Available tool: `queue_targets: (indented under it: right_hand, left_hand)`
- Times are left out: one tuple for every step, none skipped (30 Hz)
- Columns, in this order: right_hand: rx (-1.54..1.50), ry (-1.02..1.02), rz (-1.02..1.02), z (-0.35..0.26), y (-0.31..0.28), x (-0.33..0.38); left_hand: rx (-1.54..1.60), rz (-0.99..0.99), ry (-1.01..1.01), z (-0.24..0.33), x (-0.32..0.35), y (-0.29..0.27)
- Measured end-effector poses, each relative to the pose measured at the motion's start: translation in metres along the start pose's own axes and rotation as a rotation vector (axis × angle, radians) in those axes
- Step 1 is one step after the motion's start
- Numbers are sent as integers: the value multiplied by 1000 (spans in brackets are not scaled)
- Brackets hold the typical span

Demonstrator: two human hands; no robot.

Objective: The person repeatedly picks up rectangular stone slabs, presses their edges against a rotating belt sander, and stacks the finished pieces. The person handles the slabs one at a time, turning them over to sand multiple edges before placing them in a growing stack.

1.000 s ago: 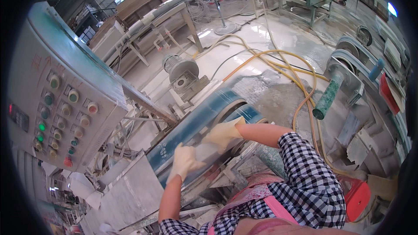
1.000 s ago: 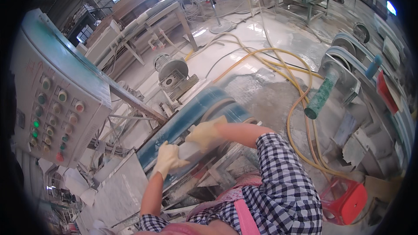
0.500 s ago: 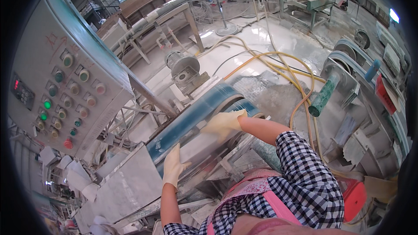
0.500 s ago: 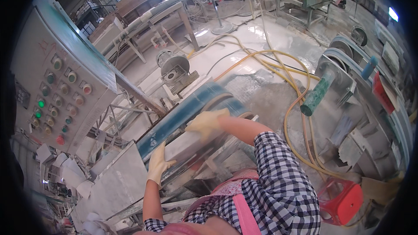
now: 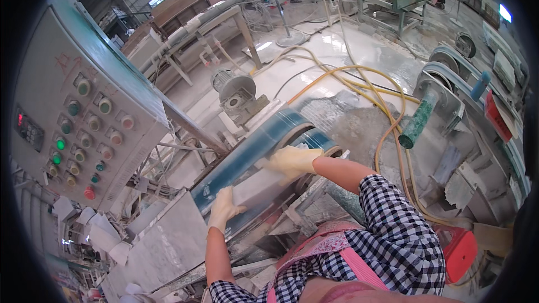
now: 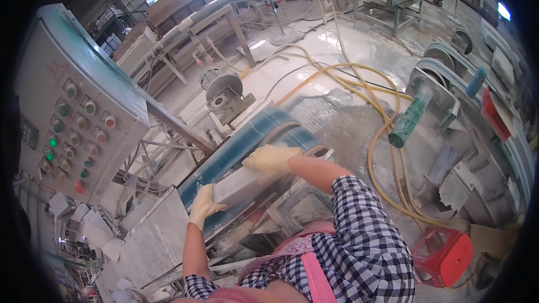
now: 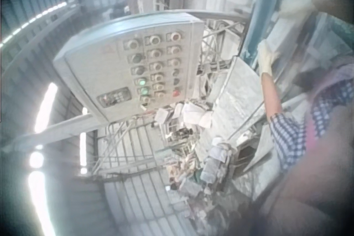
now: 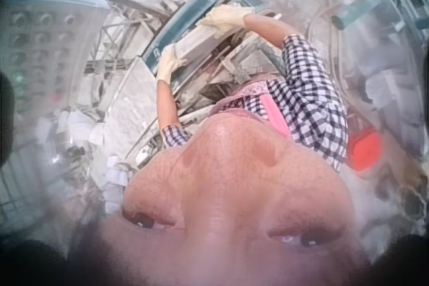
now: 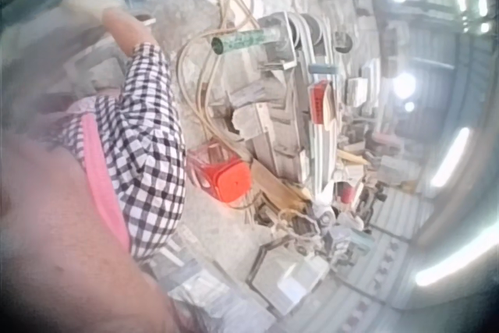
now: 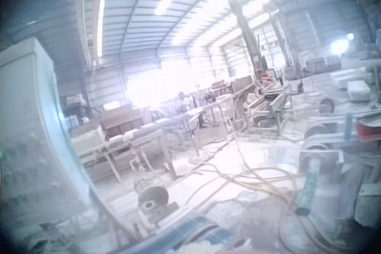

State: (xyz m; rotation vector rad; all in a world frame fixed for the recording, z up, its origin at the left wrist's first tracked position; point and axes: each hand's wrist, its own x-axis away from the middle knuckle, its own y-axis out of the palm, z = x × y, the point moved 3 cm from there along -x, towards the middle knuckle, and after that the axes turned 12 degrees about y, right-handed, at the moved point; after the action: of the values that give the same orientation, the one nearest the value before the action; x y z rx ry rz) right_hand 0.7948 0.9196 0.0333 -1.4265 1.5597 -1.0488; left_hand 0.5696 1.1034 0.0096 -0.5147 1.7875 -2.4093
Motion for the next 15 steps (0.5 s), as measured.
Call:
queue_targets:
  right_hand:
    - [-2,18,-11,0,-1,0]
    - [-17,27,-14,0,-3,0]
    - [1,40,-24,-1,-4,1]
    - [2,44,-26,-2,-5,1]
    - [-5,34,-29,-3,-7,0]
    - [17,39,-37,-4,-7,0]
    - [29,34,-44,-5,-8,-1]
    - [39,33,-49,-5,-8,0]
    - [42,-24,24,-5,-10,2]
    - [47,-83,98,-4,-11,6]
    - [41,-166,173,-2,-12,12]
    - [52,-118,312,5,-13,19]
    - [49,-89,448,15,-14,29]
    - [37,-77,619,26,-14,42]
    - [-253,105,576,44,-8,51]
  left_hand:
    - [-4,125,32,-2,-3,-3]
    - [15,110,26,-4,-6,-1]
    - [33,95,17,-6,-7,1]
    - [52,57,-11,-8,-8,4]
    - [140,79,-2,-9,-8,6]
    - [229,80,-6,-9,-7,8]
    - [323,108,9,-9,-7,10]
    - [338,116,-4,-10,-6,12]
    - [357,153,-1,-11,-5,14]
    - [381,194,25,-12,-4,15]
    - [367,235,15,-14,-3,17]
    - [361,281,28,-15,-2,19]
    - [364,296,18,-18,0,23]
    - [479,362,47,-20,1,27]
    - [603,393,52,-23,3,32]
